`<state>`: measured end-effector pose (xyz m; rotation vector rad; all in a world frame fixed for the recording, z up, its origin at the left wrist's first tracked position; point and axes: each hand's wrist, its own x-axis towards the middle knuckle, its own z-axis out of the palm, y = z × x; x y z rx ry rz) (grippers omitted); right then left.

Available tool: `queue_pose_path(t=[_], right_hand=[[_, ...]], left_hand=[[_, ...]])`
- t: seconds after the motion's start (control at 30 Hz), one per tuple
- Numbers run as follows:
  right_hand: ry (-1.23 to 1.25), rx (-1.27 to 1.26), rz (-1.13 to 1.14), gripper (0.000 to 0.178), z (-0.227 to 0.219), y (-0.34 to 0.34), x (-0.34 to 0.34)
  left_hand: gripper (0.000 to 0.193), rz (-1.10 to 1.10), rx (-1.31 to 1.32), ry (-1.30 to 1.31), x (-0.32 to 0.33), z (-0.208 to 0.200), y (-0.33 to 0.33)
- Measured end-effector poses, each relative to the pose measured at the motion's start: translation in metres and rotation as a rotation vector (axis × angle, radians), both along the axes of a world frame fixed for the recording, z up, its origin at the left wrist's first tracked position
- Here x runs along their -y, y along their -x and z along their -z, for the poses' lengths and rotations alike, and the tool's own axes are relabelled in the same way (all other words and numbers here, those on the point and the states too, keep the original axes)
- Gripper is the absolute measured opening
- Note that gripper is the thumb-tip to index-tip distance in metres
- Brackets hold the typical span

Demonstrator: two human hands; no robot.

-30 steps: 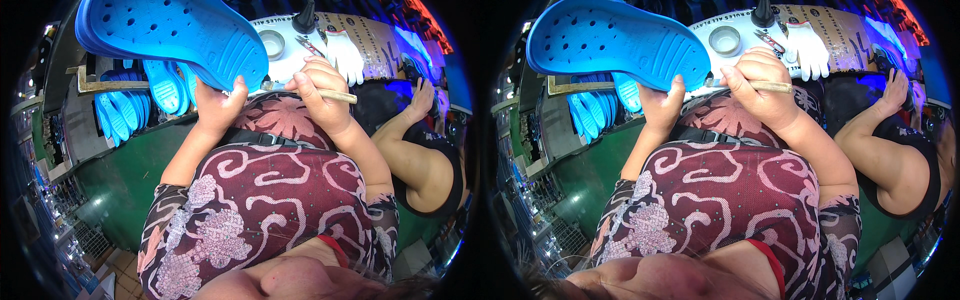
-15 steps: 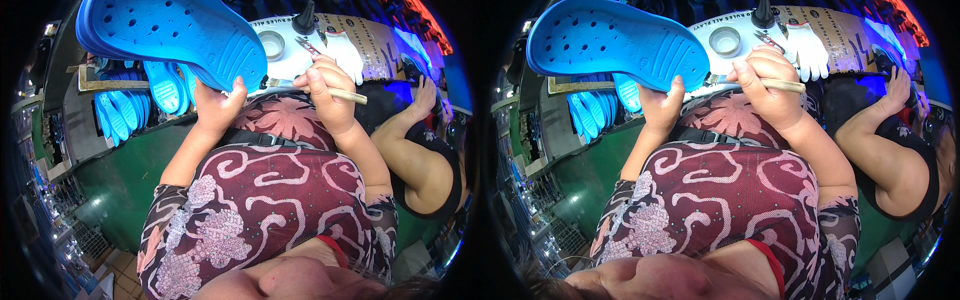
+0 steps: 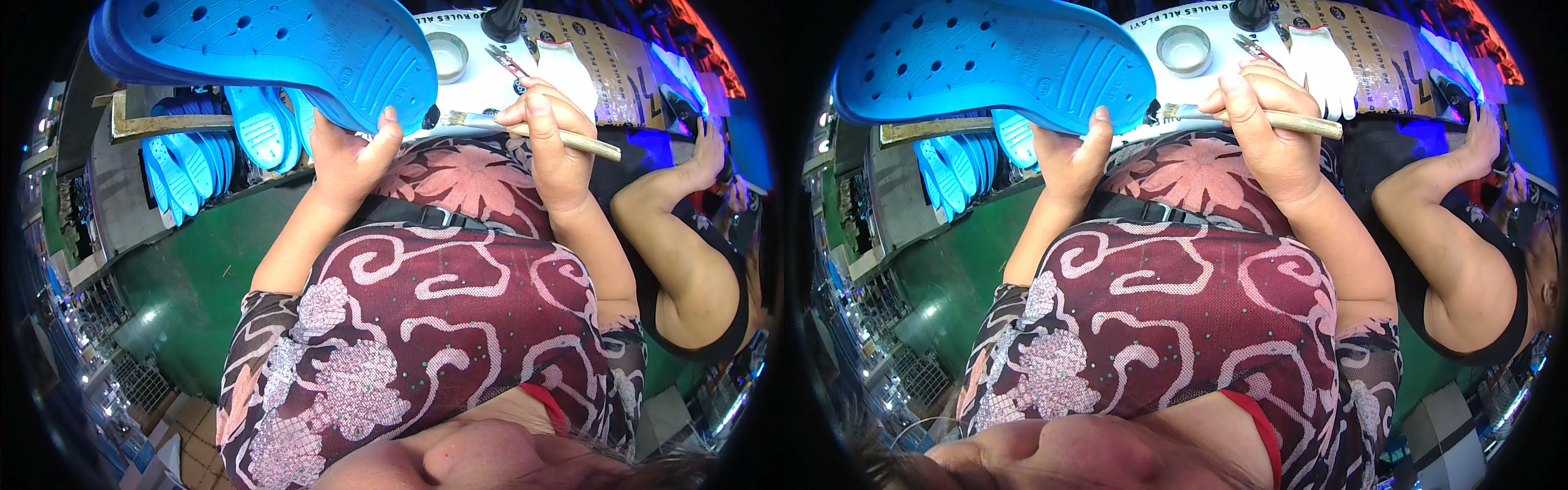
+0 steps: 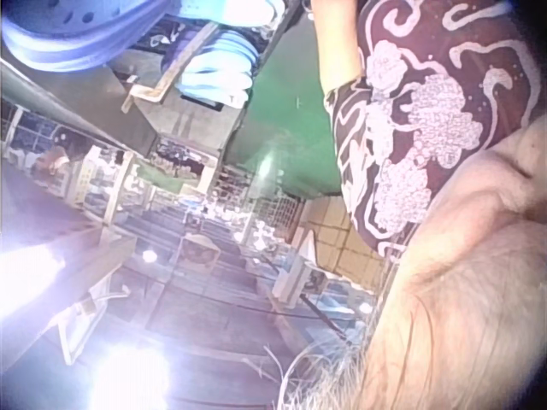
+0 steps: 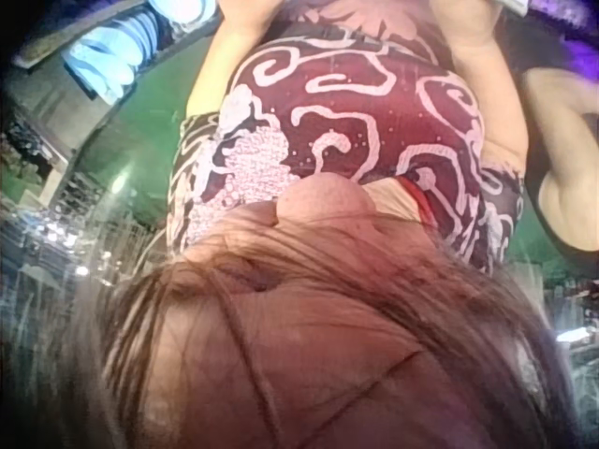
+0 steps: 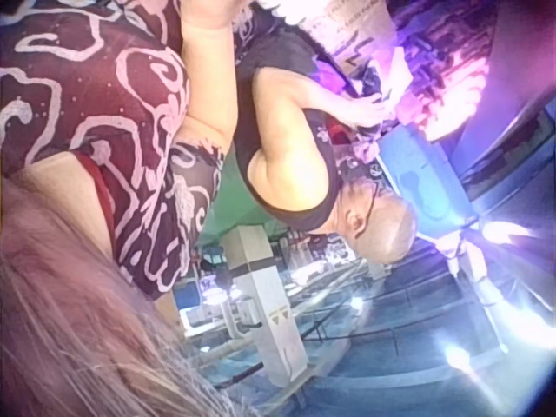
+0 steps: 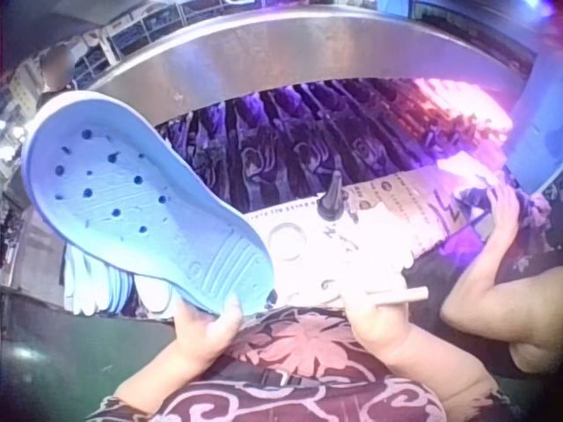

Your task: The person applies liquid to shoe soles using a brush dipped in a small container, then places the coated soles onto a conveyor belt.

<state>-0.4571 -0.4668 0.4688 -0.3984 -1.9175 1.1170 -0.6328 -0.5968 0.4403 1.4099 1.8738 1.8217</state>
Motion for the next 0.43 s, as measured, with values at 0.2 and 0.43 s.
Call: queue_pose_path(t=[0.2, 0.43], right_hand=[[0.008, 0.073, 0.006, 0.035, -0.0037, -0.0018, -0.0003], [-0.138, 0.074, -0.052, 0.022, -0.0005, 0.0074, -0.0033]], left_hand=[[0.049, 0.015, -0.003, -0.033, -0.0048, 0.0062, 0.0027], [0.050, 0.030, -0.060, -0.038, -0.0036, 0.0077, 0.0077]])
